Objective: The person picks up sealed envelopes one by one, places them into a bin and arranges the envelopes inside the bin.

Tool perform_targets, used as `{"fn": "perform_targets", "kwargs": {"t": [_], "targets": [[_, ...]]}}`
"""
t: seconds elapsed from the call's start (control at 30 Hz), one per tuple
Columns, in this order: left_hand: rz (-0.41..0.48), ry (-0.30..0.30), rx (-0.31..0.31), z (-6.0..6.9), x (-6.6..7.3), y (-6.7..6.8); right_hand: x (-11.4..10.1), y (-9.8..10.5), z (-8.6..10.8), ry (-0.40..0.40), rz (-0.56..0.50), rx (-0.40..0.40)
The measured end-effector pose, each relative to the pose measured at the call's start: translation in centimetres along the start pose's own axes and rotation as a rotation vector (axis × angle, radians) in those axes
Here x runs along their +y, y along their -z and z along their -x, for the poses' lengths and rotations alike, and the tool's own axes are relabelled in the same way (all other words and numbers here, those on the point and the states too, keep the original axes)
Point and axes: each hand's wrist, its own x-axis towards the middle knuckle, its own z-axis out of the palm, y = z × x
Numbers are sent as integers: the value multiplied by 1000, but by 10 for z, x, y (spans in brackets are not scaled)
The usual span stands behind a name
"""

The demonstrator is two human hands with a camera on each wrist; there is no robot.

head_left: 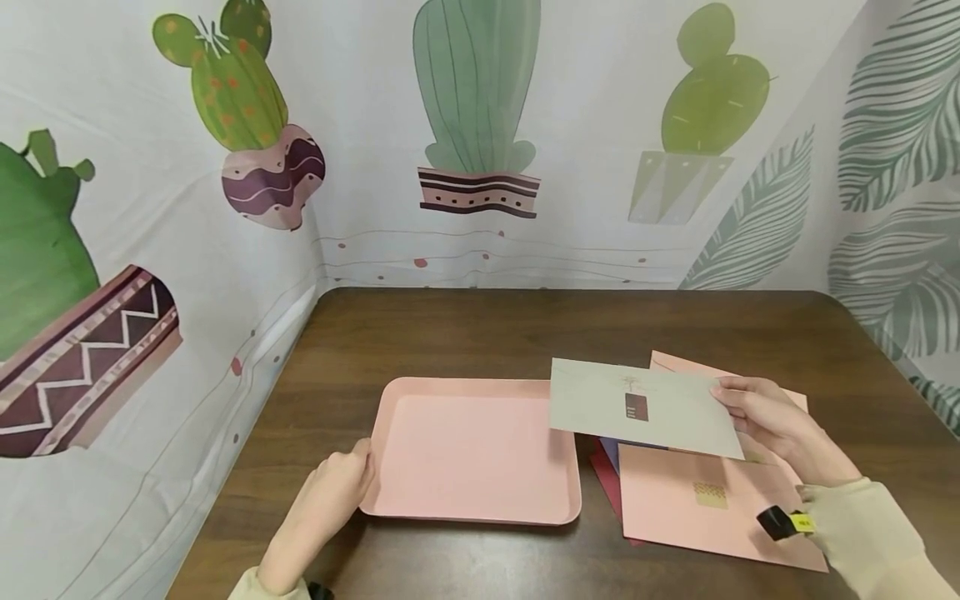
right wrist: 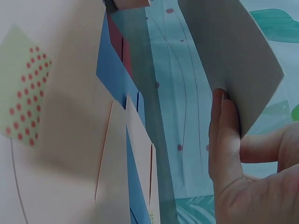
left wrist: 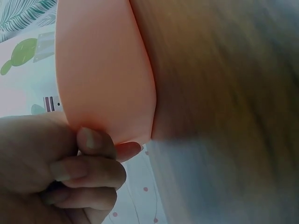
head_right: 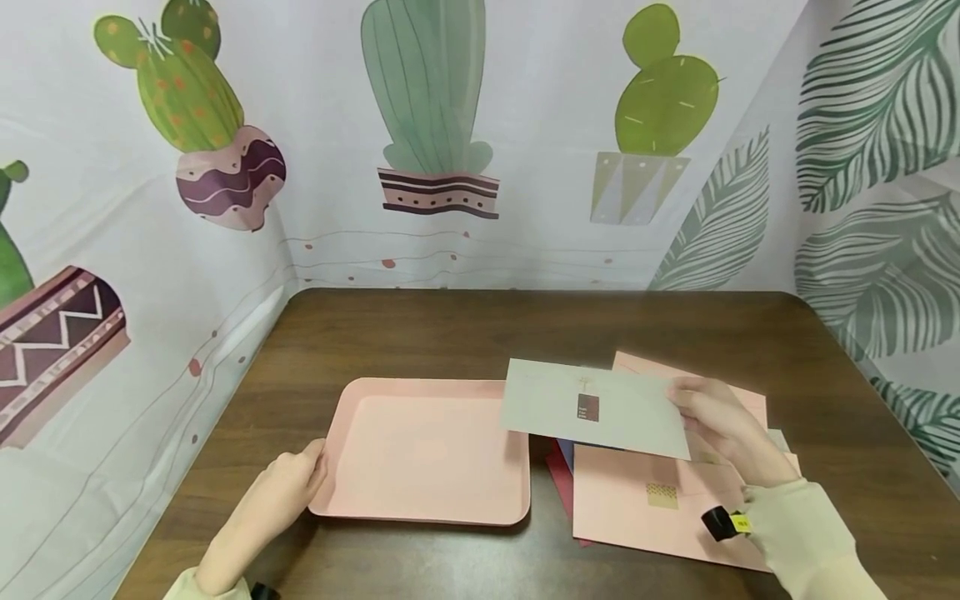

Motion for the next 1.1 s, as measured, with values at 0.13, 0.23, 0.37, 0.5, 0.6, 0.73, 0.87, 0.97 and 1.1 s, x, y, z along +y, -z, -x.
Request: {"fn": "perform_targets", "kwargs": {"t": [0.13, 0.23, 0.37, 0.5, 0.6, 0.73, 0.87, 0.97, 1.1], "targets": [[-8, 2, 2, 0, 0, 0, -1, -4, 1, 15, -28, -8], [-12, -1, 5, 0, 1, 1, -2, -7, 1, 22, -44, -13], [-14, -2, 5, 0, 1, 0, -4, -12, 1, 14, -53, -5], [-10, 1, 9, 0, 0, 0, -8, -17, 1, 7, -24, -8], [-8, -6, 23, 0, 0, 0, -11, -21, 3, 17, -19, -16], [-13, -18, 38, 0, 0, 0, -15, -26, 4, 41, -54, -36], [-11, -10, 25, 0, 1, 1, -17, -31, 5, 54, -64, -52], [-9, -5, 21, -1, 1, 1, -17, -34, 5, 60, -76, -62], [-8, -5, 22, 0, 1, 1, -18, -41, 3, 65, -68, -76]]}}
